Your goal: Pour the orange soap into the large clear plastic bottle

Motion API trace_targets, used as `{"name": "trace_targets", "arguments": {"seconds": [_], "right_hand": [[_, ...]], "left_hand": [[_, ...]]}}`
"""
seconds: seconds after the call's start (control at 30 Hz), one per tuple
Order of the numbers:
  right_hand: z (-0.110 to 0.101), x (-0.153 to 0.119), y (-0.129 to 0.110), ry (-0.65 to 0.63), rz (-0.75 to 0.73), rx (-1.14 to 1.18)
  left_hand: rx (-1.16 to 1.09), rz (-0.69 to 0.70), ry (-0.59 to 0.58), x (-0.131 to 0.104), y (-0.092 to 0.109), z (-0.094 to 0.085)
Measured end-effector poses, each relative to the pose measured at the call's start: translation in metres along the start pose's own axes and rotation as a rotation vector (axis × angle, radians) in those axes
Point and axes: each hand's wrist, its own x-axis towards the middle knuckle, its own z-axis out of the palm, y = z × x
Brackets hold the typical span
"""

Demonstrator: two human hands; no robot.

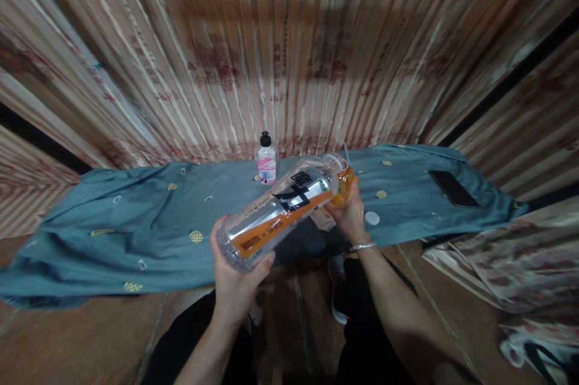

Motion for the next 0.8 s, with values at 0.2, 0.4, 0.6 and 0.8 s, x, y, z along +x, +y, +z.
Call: {"name": "trace_targets", "arguments": {"seconds": [0.2, 0.4, 0.6, 0.8], "right_hand": [[0.0001, -0.0005, 0.0015, 0.016, -0.022, 0.015], [-0.0007, -0.0002, 0.0003, 0.007, 0.003, 0.01], [-0.0024, 0.0002, -0.0022, -0.01, 0.015, 0.015], [-0.0018, 0.0003, -0.0011, 0.0, 0.0, 0.022]], "left_hand": [[-0.015, -0.014, 0.004, -0.0008, 0.0014, 0.0014], [-0.033, -0.033, 0.007, -0.0011, 0.0, 0.0018], [-0.028, -0.032, -0.003, -0.0011, 0.001, 0.0018], [-0.016, -0.028, -0.003, -0.0011, 0.0011, 0.0011]]}}
